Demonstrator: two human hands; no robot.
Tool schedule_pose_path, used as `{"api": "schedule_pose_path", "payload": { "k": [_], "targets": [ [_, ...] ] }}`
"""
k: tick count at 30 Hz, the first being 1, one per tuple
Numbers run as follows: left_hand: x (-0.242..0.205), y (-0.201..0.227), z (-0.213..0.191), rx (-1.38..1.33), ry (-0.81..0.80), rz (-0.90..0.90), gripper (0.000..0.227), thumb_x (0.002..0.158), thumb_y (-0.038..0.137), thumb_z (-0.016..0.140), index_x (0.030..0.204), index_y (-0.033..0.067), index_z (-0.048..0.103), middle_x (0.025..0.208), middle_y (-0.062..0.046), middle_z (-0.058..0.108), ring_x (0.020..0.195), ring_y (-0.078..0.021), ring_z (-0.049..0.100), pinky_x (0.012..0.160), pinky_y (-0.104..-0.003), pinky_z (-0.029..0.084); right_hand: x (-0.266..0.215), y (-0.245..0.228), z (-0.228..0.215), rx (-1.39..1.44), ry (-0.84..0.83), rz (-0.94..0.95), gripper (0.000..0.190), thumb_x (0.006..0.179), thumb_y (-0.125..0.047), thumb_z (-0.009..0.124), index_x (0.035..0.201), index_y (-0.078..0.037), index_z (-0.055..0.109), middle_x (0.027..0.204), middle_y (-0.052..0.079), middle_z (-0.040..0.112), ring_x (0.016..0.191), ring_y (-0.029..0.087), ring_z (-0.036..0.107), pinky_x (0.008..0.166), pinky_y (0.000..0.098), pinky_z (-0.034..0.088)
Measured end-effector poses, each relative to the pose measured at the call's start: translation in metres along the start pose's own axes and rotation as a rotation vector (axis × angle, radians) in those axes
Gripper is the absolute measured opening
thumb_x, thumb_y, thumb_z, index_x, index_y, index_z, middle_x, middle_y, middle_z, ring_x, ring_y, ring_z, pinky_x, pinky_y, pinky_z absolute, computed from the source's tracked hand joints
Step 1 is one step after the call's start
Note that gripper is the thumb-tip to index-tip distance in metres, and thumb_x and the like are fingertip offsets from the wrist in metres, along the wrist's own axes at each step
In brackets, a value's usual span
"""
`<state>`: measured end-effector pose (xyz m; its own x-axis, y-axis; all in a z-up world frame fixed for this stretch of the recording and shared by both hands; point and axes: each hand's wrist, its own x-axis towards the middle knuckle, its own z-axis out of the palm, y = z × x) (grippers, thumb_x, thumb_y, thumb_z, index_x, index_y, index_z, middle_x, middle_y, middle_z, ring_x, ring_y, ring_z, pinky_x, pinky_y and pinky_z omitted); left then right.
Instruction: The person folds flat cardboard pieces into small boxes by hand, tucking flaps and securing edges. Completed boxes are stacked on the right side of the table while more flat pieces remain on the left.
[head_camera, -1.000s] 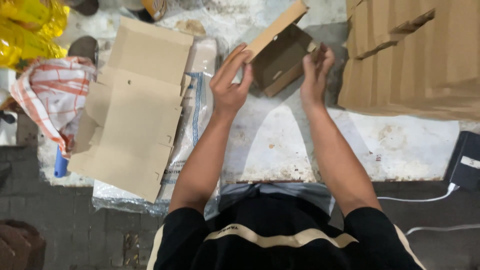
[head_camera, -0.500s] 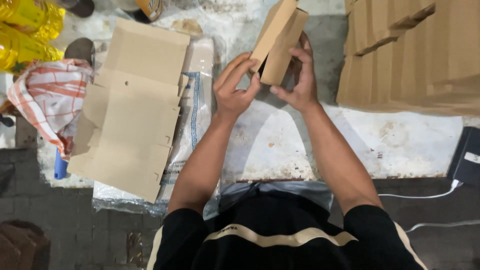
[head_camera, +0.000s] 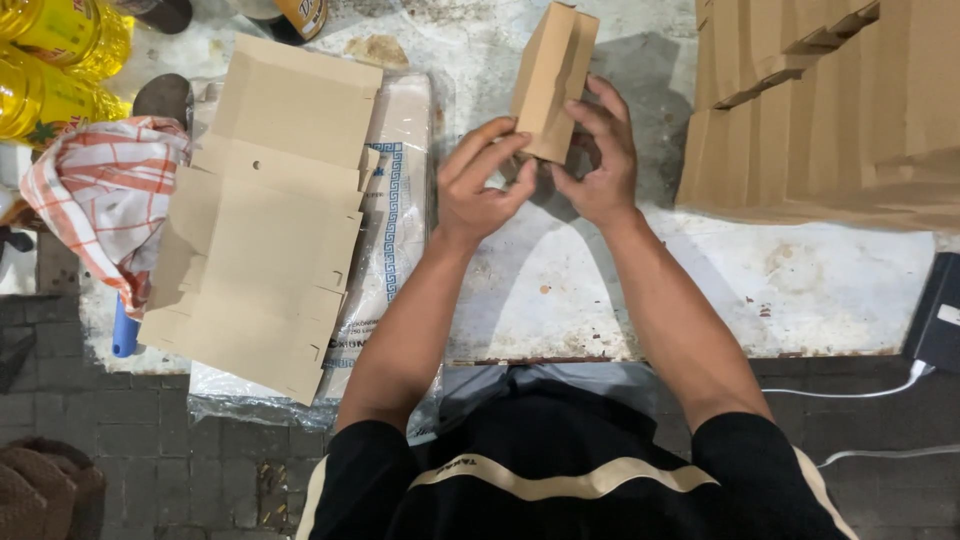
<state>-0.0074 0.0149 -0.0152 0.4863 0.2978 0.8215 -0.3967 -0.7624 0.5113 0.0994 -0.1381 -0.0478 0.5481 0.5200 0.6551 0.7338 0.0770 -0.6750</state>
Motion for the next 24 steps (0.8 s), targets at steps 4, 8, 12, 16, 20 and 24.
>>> {"api": "schedule_pose_path", "payload": {
  "k": [4, 8, 12, 16, 20, 24],
  "targets": [
    [0.007, 0.007, -0.003, -0.039, -0.102, 0.080, 0.018, 0.087, 0.002, 0.076, 0.104, -0.0008, 0.070, 0.108, -0.020, 0.063, 0.097, -0.0327, 0.067, 0.078, -0.038, 0.063, -0.003, -0.005, 0.005, 0.251, -0.029, 0.111, 0.053, 0.098, -0.019, 0.070, 0.145, -0.010, 0.046, 0.155, 0.014, 0.027, 0.145, 0.032, 0.037, 0.104, 0.0409, 0.056],
    [0.000, 0.006, 0.008, 0.070, -0.187, 0.221, 0.018, 0.086, 0.014, 0.080, 0.091, 0.0013, 0.068, 0.106, -0.017, 0.064, 0.099, -0.0355, 0.062, 0.091, -0.046, 0.058, -0.003, -0.008, 0.008, 0.853, 0.054, 0.297, 0.058, 0.087, -0.032, 0.061, 0.136, -0.007, 0.044, 0.153, 0.010, 0.036, 0.141, 0.024, 0.039, 0.117, 0.0361, 0.036],
    [-0.014, 0.013, 0.027, 0.204, -0.067, 0.321, 0.017, 0.094, 0.034, 0.066, 0.097, 0.0174, 0.070, 0.112, -0.011, 0.064, 0.107, -0.0332, 0.063, 0.088, -0.045, 0.050, -0.035, 0.062, 0.015, 1.064, 0.131, 0.391, 0.063, 0.086, -0.047, 0.063, 0.129, -0.009, 0.037, 0.129, 0.011, 0.045, 0.112, 0.031, 0.056, 0.055, 0.0373, 0.059],
    [0.001, 0.030, 0.022, 0.204, -0.025, 0.379, 0.007, 0.092, 0.022, 0.067, 0.091, 0.0149, 0.067, 0.107, -0.013, 0.065, 0.102, -0.0341, 0.066, 0.085, -0.045, 0.051, -0.023, 0.050, 0.002, 1.329, 0.187, 0.386, 0.045, 0.090, -0.040, 0.059, 0.117, -0.009, 0.042, 0.103, 0.011, 0.059, 0.090, 0.027, 0.065, 0.059, 0.0321, 0.056],
    [0.030, 0.056, 0.013, -0.067, 0.116, 0.342, 0.020, 0.082, 0.015, 0.077, 0.091, 0.0050, 0.062, 0.105, -0.020, 0.067, 0.092, -0.0406, 0.069, 0.076, -0.050, 0.057, -0.028, 0.072, 0.003, 0.917, 0.281, 0.994, 0.027, 0.084, -0.029, 0.060, 0.086, -0.002, 0.059, 0.064, 0.015, 0.065, 0.051, 0.033, 0.069, 0.042, 0.0457, 0.057],
    [0.081, 0.104, -0.020, -0.171, 0.156, 0.399, 0.024, 0.080, 0.013, 0.079, 0.094, 0.0006, 0.064, 0.105, -0.025, 0.066, 0.092, -0.0450, 0.067, 0.079, -0.053, 0.057, -0.049, 0.085, 0.006, 0.351, -0.028, 0.877, 0.016, 0.090, -0.017, 0.060, 0.079, -0.007, 0.068, 0.051, 0.007, 0.056, 0.040, 0.017, 0.051, 0.036, 0.0271, 0.039]
  ]
}}
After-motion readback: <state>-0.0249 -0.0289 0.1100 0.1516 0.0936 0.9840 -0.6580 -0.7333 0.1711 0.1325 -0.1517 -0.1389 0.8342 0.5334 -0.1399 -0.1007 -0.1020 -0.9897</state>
